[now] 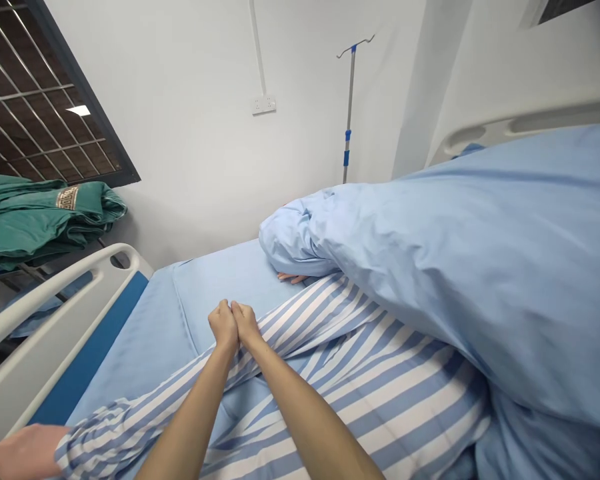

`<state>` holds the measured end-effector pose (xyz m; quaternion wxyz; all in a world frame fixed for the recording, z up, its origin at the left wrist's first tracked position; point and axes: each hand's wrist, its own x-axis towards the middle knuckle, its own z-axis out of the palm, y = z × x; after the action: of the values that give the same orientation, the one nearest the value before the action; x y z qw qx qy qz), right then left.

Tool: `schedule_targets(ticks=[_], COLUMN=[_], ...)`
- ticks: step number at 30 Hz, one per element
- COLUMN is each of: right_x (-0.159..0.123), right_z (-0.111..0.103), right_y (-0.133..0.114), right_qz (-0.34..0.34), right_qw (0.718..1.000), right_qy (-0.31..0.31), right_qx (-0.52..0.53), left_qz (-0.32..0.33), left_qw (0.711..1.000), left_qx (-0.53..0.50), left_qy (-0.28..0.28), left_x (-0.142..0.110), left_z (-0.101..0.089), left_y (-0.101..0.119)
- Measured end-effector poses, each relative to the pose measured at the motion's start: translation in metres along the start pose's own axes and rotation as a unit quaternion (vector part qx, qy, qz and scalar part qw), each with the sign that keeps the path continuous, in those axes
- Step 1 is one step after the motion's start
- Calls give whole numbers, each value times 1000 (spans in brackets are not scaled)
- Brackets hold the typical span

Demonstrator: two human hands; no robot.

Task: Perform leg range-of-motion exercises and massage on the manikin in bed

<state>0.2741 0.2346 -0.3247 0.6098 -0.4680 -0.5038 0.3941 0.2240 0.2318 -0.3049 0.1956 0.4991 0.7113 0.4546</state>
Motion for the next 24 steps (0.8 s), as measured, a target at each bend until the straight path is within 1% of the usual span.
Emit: schedule_targets(ticks=[3,6,9,13,15,17,18,20,22,24], right_x=[0,-1,-2,-2,0,4,6,9,9,6], right_z=[-1,-2,-2,-1,-3,-8,-11,-21,-30,-37], right_y=[-2,-4,-2,3,2,-4,-9,-17,-23,-22], right_qz=[24,34,30,14,21,34,27,-13,-54,-71], right_qw=[999,999,999,1000,998,993,990,977,953,937], right_qy=[25,33,29,16,5,-4,-15,-47,-81,-92], right_qx=[-9,1,3,-22,-62,-109,-139,-209,-285,-330], left_qz=[11,28,35,46,41,33,30,32,35,34], left_qw=[1000,998,996,991,988,985,983,980,978,977], left_qx=[14,45,85,126,145,164,174,189,197,202], left_qy=[-10,-17,-20,-25,-30,-37,-42,-52,-61,-67], left_x=[-15,-24,-24,-23,-24,-27,-28,-30,-31,-31], left_z=[3,2,2,2,2,2,1,2,3,4], left_y=[-8,-15,-17,-17,-16,-15,-14,-12,-10,-10])
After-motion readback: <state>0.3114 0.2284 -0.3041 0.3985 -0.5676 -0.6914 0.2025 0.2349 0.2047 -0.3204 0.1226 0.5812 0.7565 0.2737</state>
